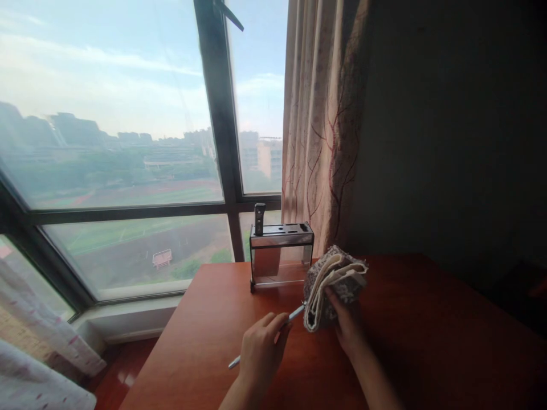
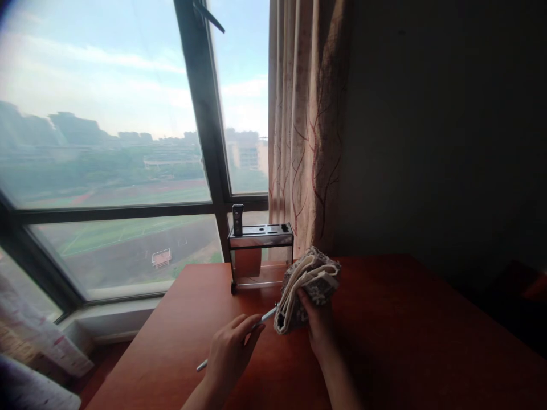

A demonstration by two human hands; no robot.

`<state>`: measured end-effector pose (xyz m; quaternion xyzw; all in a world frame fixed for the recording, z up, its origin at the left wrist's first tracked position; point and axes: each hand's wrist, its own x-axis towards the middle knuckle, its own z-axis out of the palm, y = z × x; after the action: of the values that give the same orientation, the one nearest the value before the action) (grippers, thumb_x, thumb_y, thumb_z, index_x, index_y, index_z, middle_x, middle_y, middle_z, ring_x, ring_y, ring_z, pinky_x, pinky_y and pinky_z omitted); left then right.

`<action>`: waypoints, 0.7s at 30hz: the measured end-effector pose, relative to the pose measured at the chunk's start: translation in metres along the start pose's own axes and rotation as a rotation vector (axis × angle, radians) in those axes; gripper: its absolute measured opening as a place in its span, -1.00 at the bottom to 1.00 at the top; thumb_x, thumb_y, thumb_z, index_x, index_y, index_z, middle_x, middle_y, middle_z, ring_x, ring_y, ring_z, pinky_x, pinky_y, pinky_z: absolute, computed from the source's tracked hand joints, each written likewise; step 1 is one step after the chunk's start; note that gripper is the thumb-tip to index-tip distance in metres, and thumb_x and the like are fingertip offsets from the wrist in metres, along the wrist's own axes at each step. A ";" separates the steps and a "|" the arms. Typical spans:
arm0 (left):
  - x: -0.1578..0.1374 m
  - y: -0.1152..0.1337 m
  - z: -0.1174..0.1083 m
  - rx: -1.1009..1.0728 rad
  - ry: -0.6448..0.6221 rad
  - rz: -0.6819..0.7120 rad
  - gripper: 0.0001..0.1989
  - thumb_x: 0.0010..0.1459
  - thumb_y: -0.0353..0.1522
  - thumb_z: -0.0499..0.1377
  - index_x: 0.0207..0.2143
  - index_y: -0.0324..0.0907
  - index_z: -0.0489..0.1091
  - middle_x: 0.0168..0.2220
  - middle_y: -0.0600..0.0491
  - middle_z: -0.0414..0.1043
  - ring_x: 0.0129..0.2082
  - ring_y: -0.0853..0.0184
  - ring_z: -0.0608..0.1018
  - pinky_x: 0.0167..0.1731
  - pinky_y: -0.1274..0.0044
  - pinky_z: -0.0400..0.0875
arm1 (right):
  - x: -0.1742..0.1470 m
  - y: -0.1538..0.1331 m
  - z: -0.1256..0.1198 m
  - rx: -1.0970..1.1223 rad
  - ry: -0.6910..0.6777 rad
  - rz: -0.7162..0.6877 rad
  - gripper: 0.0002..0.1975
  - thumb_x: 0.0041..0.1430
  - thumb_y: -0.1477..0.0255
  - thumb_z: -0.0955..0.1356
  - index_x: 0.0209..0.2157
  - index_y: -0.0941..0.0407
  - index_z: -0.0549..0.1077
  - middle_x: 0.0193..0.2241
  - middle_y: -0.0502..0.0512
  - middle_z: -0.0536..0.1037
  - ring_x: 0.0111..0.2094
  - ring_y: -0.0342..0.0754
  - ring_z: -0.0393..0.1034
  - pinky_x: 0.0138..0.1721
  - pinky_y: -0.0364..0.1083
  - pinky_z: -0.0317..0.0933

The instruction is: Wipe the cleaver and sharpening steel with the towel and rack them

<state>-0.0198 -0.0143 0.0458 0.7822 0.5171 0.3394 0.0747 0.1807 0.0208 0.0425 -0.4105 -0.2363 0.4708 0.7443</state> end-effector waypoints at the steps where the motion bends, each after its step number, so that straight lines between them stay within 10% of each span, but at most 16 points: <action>1: 0.000 0.000 -0.001 -0.013 0.001 0.003 -0.77 0.24 -0.26 0.07 -0.21 -0.05 0.52 -0.38 0.01 0.55 -0.45 0.28 0.55 -0.45 0.54 0.25 | -0.002 0.001 0.003 -0.048 0.001 -0.022 -0.36 -0.24 0.35 0.57 -0.03 0.01 0.45 -0.16 -0.02 0.63 -0.11 0.06 0.50 -0.08 0.02 0.37; 7: 0.003 0.004 -0.006 -0.202 -0.086 -0.019 -0.74 0.25 -0.24 0.06 -0.36 -0.13 0.50 -0.48 0.01 0.50 -0.51 0.33 0.47 -0.49 0.56 0.20 | -0.010 -0.007 0.008 -0.021 -0.001 0.022 -0.31 -0.27 0.33 0.58 -0.01 0.04 0.44 -0.21 0.02 0.63 -0.13 0.12 0.50 -0.11 0.04 0.38; 14: 0.009 0.010 -0.009 -0.698 -0.399 -0.214 -0.59 0.20 -0.14 0.09 -0.51 -0.25 0.48 -0.64 0.07 0.40 -0.66 0.46 0.26 -0.62 0.59 0.03 | -0.004 -0.008 -0.017 0.196 -0.109 0.292 -0.67 -0.18 0.15 0.51 -0.38 0.04 0.54 -0.46 -0.02 0.64 -0.44 0.05 0.53 -0.34 0.03 0.41; 21: 0.002 0.013 -0.012 -1.194 -0.792 -0.508 -0.49 0.09 0.01 0.13 -0.37 -0.31 0.50 -0.72 0.14 0.31 -0.80 0.54 0.05 -0.74 0.58 -0.19 | -0.007 -0.007 -0.035 0.217 -0.327 0.409 -0.48 -0.30 -0.15 0.42 -0.45 0.00 0.54 -0.37 0.12 0.65 -0.34 0.19 0.53 -0.25 0.17 0.36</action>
<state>-0.0169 -0.0216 0.0622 0.5294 0.3444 0.2278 0.7411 0.2068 -0.0007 0.0298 -0.2864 -0.2136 0.6938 0.6253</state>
